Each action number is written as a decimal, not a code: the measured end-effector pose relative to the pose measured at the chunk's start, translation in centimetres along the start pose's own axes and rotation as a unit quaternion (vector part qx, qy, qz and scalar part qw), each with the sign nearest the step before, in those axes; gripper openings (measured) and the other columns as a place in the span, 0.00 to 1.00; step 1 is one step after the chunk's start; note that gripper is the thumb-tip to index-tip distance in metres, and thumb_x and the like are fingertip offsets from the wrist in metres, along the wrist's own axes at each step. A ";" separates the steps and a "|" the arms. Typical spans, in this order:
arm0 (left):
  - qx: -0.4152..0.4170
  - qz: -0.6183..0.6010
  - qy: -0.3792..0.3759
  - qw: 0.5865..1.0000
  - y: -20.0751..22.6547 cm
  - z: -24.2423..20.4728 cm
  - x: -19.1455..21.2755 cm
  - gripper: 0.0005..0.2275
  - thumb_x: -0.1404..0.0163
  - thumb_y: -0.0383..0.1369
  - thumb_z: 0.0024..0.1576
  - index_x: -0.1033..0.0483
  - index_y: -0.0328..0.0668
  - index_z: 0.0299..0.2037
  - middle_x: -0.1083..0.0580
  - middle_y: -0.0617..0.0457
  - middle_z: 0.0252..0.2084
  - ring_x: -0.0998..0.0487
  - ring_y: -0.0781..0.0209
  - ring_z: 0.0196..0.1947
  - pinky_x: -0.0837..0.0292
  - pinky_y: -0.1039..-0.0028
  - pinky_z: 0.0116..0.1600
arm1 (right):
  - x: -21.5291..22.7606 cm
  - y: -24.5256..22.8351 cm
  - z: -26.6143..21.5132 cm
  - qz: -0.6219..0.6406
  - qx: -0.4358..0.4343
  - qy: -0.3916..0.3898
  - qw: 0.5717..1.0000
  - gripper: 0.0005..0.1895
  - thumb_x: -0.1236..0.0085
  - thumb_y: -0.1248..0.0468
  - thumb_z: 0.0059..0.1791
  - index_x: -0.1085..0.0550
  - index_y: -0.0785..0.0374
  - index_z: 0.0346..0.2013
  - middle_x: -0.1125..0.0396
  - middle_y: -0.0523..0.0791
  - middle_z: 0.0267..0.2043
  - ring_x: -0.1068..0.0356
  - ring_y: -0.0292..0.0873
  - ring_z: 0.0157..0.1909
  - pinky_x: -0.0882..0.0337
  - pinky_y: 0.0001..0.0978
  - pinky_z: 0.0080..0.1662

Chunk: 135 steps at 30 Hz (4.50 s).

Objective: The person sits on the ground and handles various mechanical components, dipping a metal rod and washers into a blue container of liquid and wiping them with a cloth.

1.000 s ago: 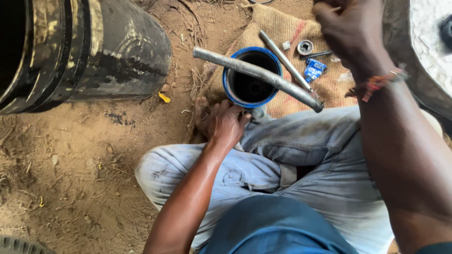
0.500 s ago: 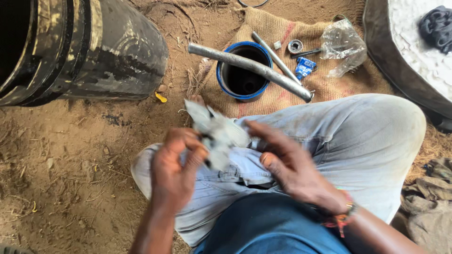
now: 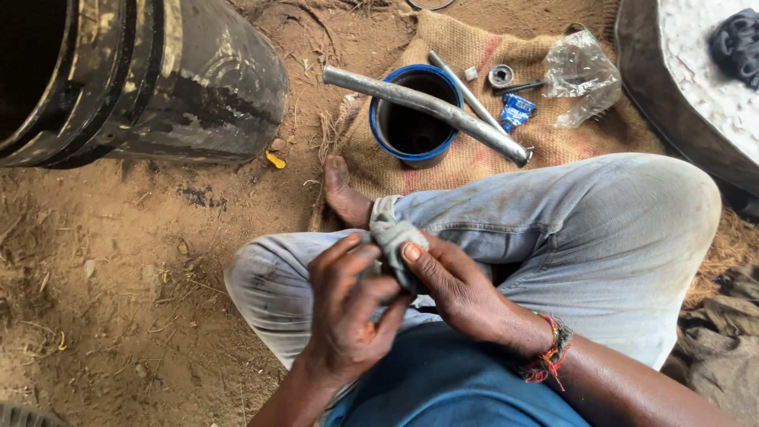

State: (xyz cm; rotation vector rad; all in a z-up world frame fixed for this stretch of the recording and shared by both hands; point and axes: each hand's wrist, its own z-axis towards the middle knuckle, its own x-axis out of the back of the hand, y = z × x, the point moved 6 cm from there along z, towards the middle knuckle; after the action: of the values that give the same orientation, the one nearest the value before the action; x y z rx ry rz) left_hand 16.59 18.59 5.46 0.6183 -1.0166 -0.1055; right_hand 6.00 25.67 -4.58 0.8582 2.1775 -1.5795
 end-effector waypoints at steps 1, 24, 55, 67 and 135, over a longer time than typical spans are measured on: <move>0.001 -0.003 0.007 1.000 -0.2 -0.1 0.3 0.14 0.37 0.30 0.52 0.25 0.37 0.46 0.33 0.41 0.59 0.35 0.38 0.64 0.41 0.50 0.66 | -0.1 0.4 -0.2 -0.002 -0.023 -0.008 1.000 0.23 0.58 0.51 0.57 0.29 0.65 0.57 0.32 0.38 0.41 0.37 0.31 0.42 0.32 0.25 0.43; 0.023 -0.064 -0.039 0.997 0.2 -1.1 -3.7 0.11 0.40 0.25 0.50 0.22 0.42 0.43 0.34 0.41 0.66 0.37 0.37 0.69 0.43 0.51 0.73 | 3.4 2.5 1.0 0.102 0.013 0.153 0.983 0.22 0.58 0.50 0.61 0.28 0.68 0.50 0.30 0.46 0.41 0.32 0.39 0.41 0.28 0.33 0.43; 0.274 -0.282 0.078 0.916 -6.8 -1.1 -4.3 0.07 0.47 0.27 0.64 0.25 0.33 0.49 0.25 0.49 0.43 0.24 0.62 0.45 0.26 0.74 0.52 | 1.2 -1.3 0.4 -0.277 -0.004 0.033 0.960 0.24 0.49 0.53 0.53 0.29 0.63 0.60 0.29 0.44 0.44 0.28 0.38 0.43 0.29 0.30 0.45; 0.452 -0.488 0.147 0.732 -15.2 3.1 -9.4 0.08 0.43 0.28 0.60 0.23 0.34 0.46 0.21 0.51 0.38 0.24 0.68 0.36 0.31 0.78 0.41 | 1.3 -4.5 -0.9 -0.637 0.071 -0.092 0.762 0.25 0.39 0.58 0.45 0.29 0.60 0.55 0.32 0.54 0.51 0.31 0.58 0.50 0.33 0.48 0.50; 0.175 0.043 0.072 0.981 -9.3 10.8 -6.5 0.08 0.41 0.28 0.60 0.25 0.38 0.47 0.27 0.51 0.46 0.30 0.58 0.53 0.32 0.63 0.58 | 19.2 -17.5 14.3 -0.532 0.078 0.188 0.822 0.12 0.41 0.59 0.45 0.16 0.59 0.38 0.23 0.50 0.34 0.24 0.50 0.34 0.26 0.42 0.45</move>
State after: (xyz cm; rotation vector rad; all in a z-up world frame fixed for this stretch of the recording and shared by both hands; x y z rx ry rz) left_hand 6.06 8.58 -0.33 0.8870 -0.9255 0.1973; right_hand -21.16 14.04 -7.37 -0.1713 3.1210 -2.1861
